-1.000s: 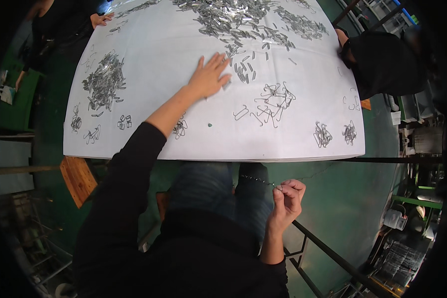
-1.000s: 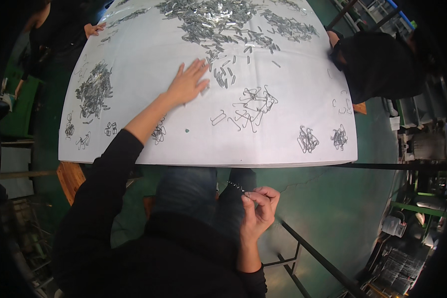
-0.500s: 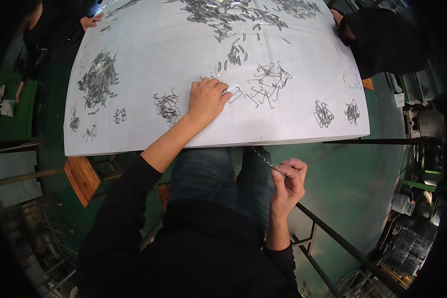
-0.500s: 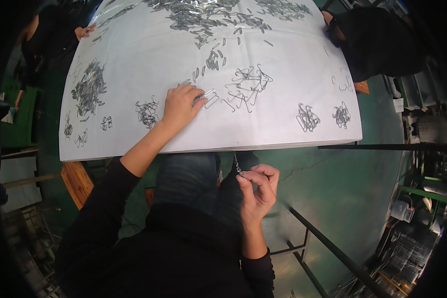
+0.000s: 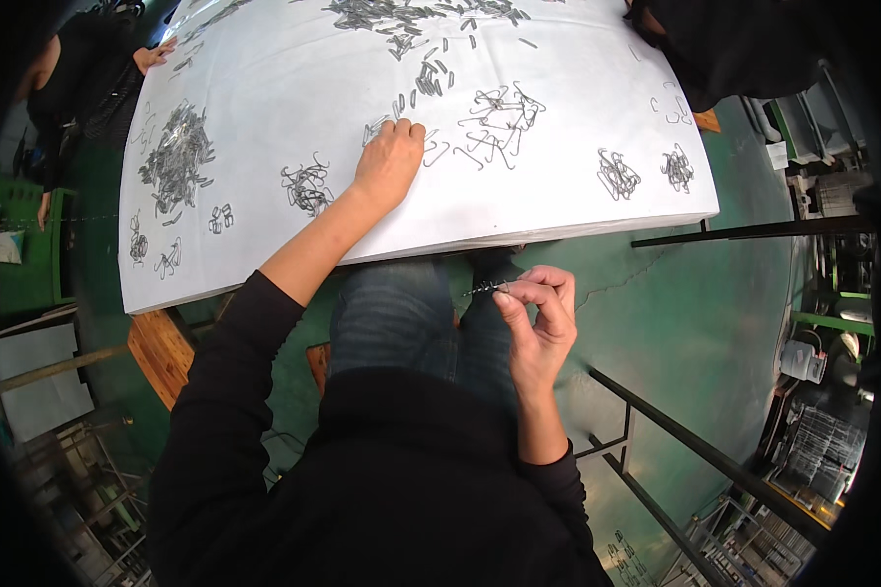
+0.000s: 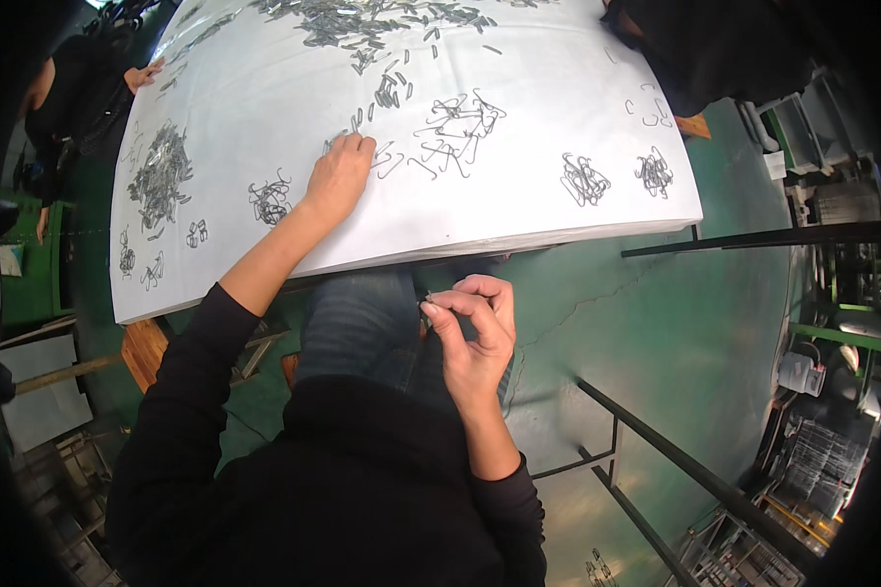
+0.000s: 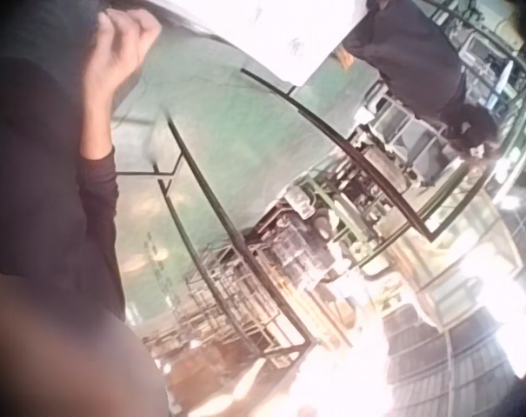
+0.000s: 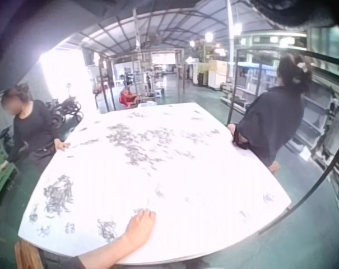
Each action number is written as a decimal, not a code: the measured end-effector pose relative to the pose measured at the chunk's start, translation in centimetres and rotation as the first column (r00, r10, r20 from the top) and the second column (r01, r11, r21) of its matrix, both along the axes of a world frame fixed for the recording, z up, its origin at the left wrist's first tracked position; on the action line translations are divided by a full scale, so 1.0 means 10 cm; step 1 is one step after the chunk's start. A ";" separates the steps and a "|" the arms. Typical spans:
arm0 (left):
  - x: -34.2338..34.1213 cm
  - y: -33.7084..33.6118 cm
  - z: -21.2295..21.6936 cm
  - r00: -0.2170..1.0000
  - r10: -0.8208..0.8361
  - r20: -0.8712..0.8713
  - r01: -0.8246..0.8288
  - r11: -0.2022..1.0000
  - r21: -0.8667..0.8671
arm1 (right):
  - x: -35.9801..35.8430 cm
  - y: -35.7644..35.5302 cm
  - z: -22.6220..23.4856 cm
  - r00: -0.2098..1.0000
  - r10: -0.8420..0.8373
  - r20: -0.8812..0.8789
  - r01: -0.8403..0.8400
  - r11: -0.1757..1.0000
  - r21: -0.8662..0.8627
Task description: The person picks individual paperclips from a large white sheet and links them into a chain by hand. The person repeatedly reaches to a hanging chain to add the linked clips, then returns to the sheet to continue linking more clips.
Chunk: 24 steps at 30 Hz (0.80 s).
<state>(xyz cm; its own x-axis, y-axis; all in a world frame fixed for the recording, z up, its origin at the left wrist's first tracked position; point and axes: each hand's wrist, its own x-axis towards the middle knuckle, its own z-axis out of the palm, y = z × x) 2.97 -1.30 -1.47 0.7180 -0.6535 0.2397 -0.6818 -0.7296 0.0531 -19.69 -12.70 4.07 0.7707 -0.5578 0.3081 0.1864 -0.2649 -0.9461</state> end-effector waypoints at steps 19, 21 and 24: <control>-1.19 0.11 0.86 0.603 -0.492 -0.628 -0.404 0.491 -0.772 | 0.18 0.05 0.02 0.997 0.000 -0.080 -0.010 0.991 -0.130; -1.21 0.12 0.88 0.621 -0.487 -0.614 -0.387 0.491 -0.781 | 0.20 0.06 0.01 0.996 -0.003 -0.084 -0.010 0.989 -0.147; -1.24 0.14 0.87 0.657 -0.494 -0.569 -0.327 0.493 -0.806 | 0.21 0.07 -0.01 0.993 -0.010 -0.120 -0.008 0.989 -0.149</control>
